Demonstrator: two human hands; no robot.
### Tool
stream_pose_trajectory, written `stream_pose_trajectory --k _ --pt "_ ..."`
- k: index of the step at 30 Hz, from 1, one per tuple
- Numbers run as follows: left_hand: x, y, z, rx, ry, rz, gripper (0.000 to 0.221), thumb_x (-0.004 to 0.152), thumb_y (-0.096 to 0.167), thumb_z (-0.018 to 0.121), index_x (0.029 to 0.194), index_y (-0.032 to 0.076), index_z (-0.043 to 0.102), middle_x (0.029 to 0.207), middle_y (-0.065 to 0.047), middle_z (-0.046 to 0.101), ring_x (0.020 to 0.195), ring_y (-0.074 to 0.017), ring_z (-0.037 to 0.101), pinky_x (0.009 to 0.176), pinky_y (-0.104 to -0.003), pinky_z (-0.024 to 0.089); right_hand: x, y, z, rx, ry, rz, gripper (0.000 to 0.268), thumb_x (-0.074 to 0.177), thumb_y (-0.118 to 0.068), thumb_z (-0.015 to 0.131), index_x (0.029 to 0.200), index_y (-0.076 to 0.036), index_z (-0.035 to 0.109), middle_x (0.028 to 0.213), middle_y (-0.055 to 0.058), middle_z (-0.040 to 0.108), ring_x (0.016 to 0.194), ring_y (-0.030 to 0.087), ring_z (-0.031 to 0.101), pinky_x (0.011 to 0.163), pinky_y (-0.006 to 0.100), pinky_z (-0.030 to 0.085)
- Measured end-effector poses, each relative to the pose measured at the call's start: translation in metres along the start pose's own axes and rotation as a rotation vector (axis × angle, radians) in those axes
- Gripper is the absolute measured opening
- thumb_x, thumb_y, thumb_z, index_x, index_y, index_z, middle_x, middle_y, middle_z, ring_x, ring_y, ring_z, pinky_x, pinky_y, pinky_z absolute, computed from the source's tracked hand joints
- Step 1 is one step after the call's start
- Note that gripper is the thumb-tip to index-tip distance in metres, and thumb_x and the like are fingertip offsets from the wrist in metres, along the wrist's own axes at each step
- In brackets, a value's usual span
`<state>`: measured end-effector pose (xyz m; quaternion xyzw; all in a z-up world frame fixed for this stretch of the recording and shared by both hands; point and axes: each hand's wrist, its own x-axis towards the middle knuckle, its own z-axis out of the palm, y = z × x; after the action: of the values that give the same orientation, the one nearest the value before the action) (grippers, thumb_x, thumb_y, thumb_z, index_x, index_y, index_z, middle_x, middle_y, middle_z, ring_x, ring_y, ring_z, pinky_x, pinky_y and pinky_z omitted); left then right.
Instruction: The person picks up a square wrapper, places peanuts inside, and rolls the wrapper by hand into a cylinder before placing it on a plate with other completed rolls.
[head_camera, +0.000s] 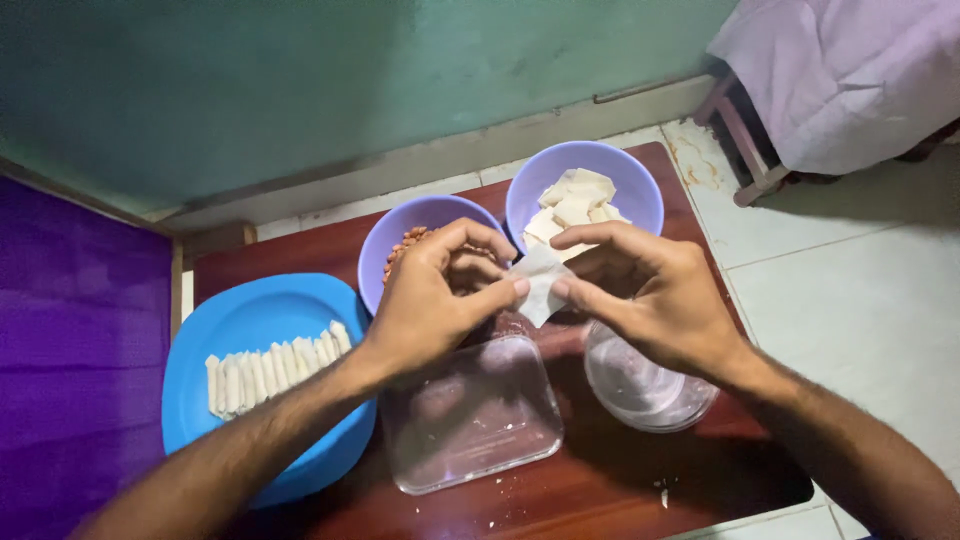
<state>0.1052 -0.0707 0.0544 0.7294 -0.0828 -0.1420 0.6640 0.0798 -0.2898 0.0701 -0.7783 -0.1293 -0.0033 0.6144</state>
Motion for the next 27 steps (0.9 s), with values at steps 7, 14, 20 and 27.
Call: stream_pose_trajectory --k 7,14,20,27 --pt "-0.07 0.005 -0.022 0.349 0.063 0.09 0.037 0.081 0.021 0.083 0.114 0.021 0.067 0.076 -0.003 0.083 0.066 -0.0153 0.079 0.065 -0.027 0.062 -0.018 -0.006 0.033 -0.162 -0.149 -0.131 0.038 0.08 -0.004 0.079 0.118 -0.008 0.072 0.076 0.009 0.082 0.062 0.019 0.08 0.058 0.035 0.064" --pt "-0.123 -0.052 -0.028 0.43 0.024 -0.026 0.036 0.08 0.016 0.085 0.106 0.018 0.06 0.08 0.003 0.079 0.065 -0.0047 0.076 0.054 -0.02 0.061 -0.057 0.029 0.074 -0.342 -0.518 -0.167 0.032 0.093 -0.005 0.069 0.119 -0.013 0.051 0.073 0.0 0.066 0.056 0.016 0.06 0.049 0.03 0.047" --pt "-0.134 -0.095 -0.027 0.591 -0.013 0.056 0.028 0.083 0.015 0.075 0.103 0.017 0.055 0.088 0.007 0.074 0.068 -0.0088 0.077 0.055 -0.027 0.058 -0.069 0.071 0.097 -0.575 -0.697 -0.104 0.032 0.102 -0.02 0.065 0.119 -0.013 0.04 0.085 0.011 0.069 0.061 0.028 0.065 0.051 0.039 0.051" --pt "-0.136 -0.107 -0.026 0.839 -0.055 0.188 0.028 0.083 0.01 0.069 0.105 0.014 0.051 0.069 -0.007 0.071 0.055 -0.0309 0.066 0.048 -0.042 0.05 -0.085 0.121 0.11 -0.843 -0.629 -0.418 0.032 0.085 0.002 0.065 0.109 -0.007 0.046 0.091 0.01 0.063 0.074 0.033 0.065 0.06 0.044 0.055"
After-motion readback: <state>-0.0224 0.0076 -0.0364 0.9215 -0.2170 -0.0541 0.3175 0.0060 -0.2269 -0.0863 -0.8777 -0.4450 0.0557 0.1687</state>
